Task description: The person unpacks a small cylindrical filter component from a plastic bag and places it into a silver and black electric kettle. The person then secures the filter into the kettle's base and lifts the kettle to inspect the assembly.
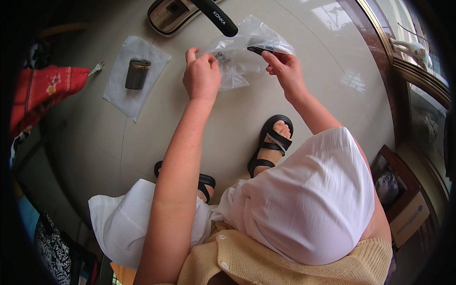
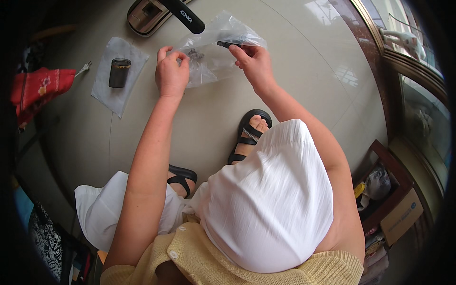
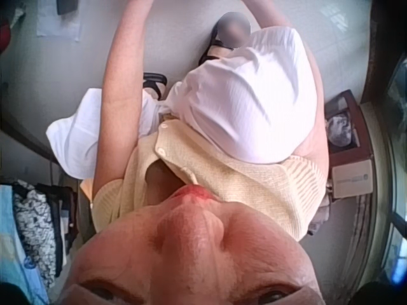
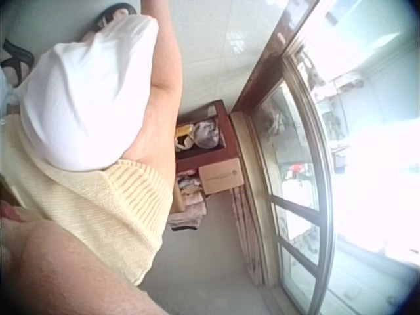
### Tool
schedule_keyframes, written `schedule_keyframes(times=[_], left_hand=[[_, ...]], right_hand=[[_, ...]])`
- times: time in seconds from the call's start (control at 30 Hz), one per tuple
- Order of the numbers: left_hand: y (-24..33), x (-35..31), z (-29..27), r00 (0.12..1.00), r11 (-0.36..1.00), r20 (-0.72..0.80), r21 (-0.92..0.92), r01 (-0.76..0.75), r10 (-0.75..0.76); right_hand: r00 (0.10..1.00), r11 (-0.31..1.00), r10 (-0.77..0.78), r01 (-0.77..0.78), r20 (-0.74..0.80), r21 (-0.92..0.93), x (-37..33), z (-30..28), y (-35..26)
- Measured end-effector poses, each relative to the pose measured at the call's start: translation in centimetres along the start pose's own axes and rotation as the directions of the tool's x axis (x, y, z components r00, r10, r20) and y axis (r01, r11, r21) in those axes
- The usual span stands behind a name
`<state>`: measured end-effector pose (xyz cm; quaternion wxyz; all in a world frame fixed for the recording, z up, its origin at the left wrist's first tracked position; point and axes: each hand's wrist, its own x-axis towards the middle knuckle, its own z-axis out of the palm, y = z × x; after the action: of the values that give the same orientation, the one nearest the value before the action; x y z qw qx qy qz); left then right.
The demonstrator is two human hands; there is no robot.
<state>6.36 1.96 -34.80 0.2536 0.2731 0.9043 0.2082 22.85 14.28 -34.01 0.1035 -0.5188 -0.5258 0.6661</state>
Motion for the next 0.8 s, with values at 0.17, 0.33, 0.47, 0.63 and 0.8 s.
schedule_keyframes(times=[0.17,0.33,0.47,0.63,0.8], left_hand=[[1.9,-1.4,-0.6,1.0,1.0,0.024,-0.028,0.006,-0.005],[1.9,-3.9,0.6,0.995,0.968,-0.043,-0.231,-0.1,0.093],[0.8,-5.6,1.9,0.897,0.833,-0.298,-0.36,-0.421,0.325],[1.7,-7.4,1.8,0.963,0.461,-0.257,-0.866,-0.194,-0.078],[1.0,-7.2,1.6,0.678,-0.536,0.727,-0.617,0.576,-0.109]], right_hand=[[0.994,0.992,0.109,-0.107,0.029,-0.068,0.0,1.1,1.6],[0.978,0.982,0.186,-0.181,0.097,-0.059,0.0,1.7,3.6],[0.979,0.985,0.17,-0.168,0.111,-0.029,-0.4,2.2,3.9],[0.982,0.99,0.14,-0.138,0.124,-0.023,-0.3,2.0,4.6],[0.993,0.995,0.096,-0.093,0.069,-0.042,-0.5,2.5,5.0]])
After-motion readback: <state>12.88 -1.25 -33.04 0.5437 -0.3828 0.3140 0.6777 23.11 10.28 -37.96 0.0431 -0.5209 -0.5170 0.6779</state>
